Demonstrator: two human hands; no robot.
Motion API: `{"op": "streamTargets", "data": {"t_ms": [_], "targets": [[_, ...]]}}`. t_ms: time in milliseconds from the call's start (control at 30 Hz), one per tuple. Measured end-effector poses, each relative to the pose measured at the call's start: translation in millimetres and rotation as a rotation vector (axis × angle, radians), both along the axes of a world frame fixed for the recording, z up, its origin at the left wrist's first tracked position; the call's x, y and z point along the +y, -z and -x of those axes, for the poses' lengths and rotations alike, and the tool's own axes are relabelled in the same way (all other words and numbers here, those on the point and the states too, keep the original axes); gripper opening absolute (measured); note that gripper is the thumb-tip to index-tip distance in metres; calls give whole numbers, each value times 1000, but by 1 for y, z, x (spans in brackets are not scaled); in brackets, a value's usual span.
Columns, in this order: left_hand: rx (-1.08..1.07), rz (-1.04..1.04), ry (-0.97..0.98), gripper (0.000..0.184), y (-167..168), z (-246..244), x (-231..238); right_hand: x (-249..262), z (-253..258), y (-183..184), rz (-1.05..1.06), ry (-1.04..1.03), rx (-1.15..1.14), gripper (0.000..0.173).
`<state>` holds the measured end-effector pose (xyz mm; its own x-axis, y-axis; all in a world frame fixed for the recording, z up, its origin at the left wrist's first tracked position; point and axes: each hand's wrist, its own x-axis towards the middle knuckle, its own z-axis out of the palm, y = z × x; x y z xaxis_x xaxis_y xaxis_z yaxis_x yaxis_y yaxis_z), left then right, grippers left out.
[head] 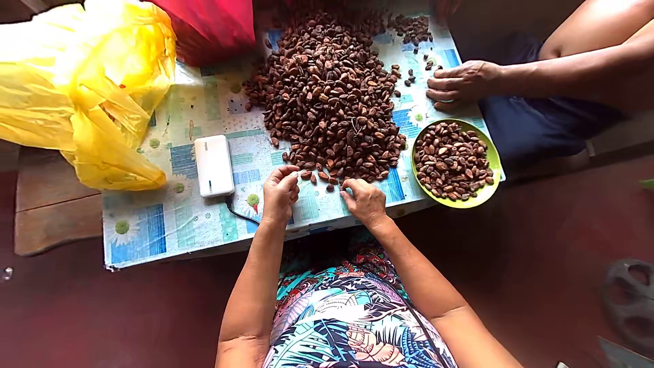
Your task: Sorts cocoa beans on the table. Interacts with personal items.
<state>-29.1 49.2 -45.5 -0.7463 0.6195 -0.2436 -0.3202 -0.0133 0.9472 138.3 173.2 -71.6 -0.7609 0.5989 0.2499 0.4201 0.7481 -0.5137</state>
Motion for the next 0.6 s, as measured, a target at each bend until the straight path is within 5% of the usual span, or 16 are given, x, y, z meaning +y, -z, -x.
{"op": "streamTargets", "data": {"t_ms": [100, 233, 333, 467, 533, 600], "targets": [[740, 257, 212, 19, 11, 5, -1, 4, -3, 0, 46, 7, 20, 14], [1028, 559, 349, 29, 6, -11, 7, 6, -4, -5, 111, 14, 8, 17], [1069, 662, 329, 28, 8, -18, 10, 15, -11, -17, 512, 57, 115, 22], [1104, 664, 296, 28, 16, -16, 13, 30, -23, -19, 1591, 112, 724, 28], [933, 589, 284, 29, 13, -9, 14, 36, -31, -15, 1834, 39, 884, 39], [529, 356, 167, 24, 8, -2, 15, 40, -35, -14, 1881, 70, 919, 48]]}}
